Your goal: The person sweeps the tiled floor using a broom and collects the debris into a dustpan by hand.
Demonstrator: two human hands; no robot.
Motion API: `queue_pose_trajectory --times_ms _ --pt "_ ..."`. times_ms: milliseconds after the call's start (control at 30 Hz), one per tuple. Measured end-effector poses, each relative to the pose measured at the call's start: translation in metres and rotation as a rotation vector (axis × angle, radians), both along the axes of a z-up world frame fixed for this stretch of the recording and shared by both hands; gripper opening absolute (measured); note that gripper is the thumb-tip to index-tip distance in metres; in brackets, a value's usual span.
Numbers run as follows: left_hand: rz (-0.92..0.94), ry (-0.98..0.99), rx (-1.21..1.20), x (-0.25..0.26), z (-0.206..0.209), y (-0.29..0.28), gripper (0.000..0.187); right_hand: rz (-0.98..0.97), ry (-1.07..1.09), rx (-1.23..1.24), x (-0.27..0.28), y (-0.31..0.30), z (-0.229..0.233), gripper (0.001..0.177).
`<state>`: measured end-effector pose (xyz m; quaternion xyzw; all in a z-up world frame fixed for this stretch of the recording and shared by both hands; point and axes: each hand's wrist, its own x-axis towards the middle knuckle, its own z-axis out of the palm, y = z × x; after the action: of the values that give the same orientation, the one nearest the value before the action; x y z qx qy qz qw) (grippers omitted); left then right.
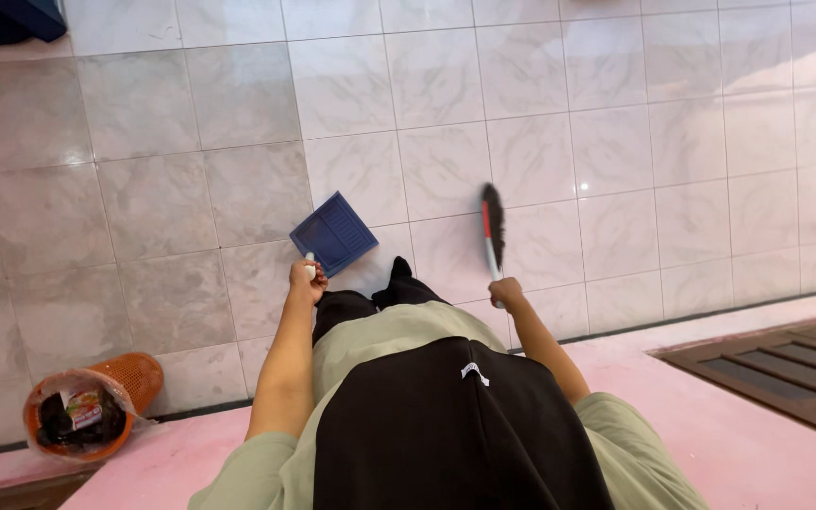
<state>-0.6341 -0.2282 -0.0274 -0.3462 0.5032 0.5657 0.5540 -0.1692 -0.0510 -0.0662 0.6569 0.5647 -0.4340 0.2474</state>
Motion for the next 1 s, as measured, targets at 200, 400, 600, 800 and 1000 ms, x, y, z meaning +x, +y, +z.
queue_pose_trajectory --times_ms 200,400,600,800,1000 --pt "-0.111 0.018 -0.026 0.027 -0.007 0.056 0.020 0.432 0.146 -0.102 -0.052 -0.010 0.075 0.036" --pt "-0.225 0.017 -0.016 0.044 0.007 0.098 0.030 -0.103 0.344 -0.328 -0.035 0.010 0.081 0.027" --pt "-0.309 0.065 0.010 0.034 0.014 0.133 0.026 -0.634 0.317 -0.216 0.078 -0.025 0.118 0.035" --pt "-0.125 0.003 0.033 0.037 -0.005 0.166 0.019 -1.059 0.314 -0.020 0.115 -0.036 0.129 0.021" --pt "-0.063 0.022 0.089 0.026 -0.055 0.222 0.026 -1.055 0.140 0.206 0.110 0.018 0.092 0.031"
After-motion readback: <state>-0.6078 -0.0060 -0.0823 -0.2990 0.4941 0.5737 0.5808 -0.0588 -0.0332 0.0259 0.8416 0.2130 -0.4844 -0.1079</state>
